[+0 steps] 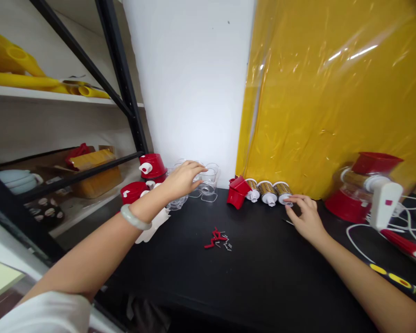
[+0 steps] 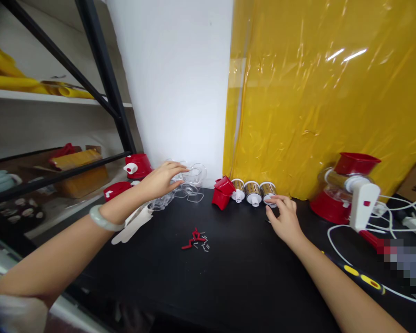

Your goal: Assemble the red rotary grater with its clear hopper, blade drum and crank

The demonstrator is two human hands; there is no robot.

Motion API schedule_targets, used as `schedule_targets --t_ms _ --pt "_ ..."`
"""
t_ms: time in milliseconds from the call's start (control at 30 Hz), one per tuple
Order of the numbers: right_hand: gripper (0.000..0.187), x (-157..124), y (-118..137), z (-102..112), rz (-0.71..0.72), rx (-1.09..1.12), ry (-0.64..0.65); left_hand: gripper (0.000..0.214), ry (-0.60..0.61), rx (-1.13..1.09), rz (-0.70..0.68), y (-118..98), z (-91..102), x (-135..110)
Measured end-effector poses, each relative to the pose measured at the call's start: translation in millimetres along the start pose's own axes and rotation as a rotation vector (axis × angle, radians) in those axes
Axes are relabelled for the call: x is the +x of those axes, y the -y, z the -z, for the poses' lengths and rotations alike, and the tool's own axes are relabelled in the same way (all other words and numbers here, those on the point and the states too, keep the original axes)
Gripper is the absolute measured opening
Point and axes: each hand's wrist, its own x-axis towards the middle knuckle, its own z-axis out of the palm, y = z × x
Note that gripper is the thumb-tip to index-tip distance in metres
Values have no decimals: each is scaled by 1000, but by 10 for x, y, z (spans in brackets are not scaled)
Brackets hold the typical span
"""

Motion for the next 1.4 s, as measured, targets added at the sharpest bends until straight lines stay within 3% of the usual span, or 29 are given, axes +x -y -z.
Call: schedule_targets --t_ms 133,333,500,700,800,900,1000,1133,1233,1400 --pt "17 -2 -18 9 -17 8 4 32 74 56 -12 -43 -203 279" --pt "16 22 54 48 -53 36 -5 23 50 -24 55 -40 -314 380" --pt "16 32 57 58 -63 46 -3 22 45 -112 89 -54 -133 329" --pt "15 20 19 43 -55 63 -1 22 38 -195 53 -121 337 198" --pt "15 29 55 67 -49 82 -9 23 31 -190 -35 -219 555 97" --pt "20 55 146 117 -43 174 27 22 -49 -166 -225 -400 627 -33" --pt "51 99 308 185 -22 448 124 23 -127 -120 -422 -641 563 -154" --pt "95 147 634 294 36 844 262 28 -136 -124 -558 -964 438 -211" --pt "102 130 858 368 83 863 319 29 -139 -137 -613 -1133 356 -182" --pt "94 64 930 403 163 706 187 23 -218 -118 -707 -1210 181 -143"
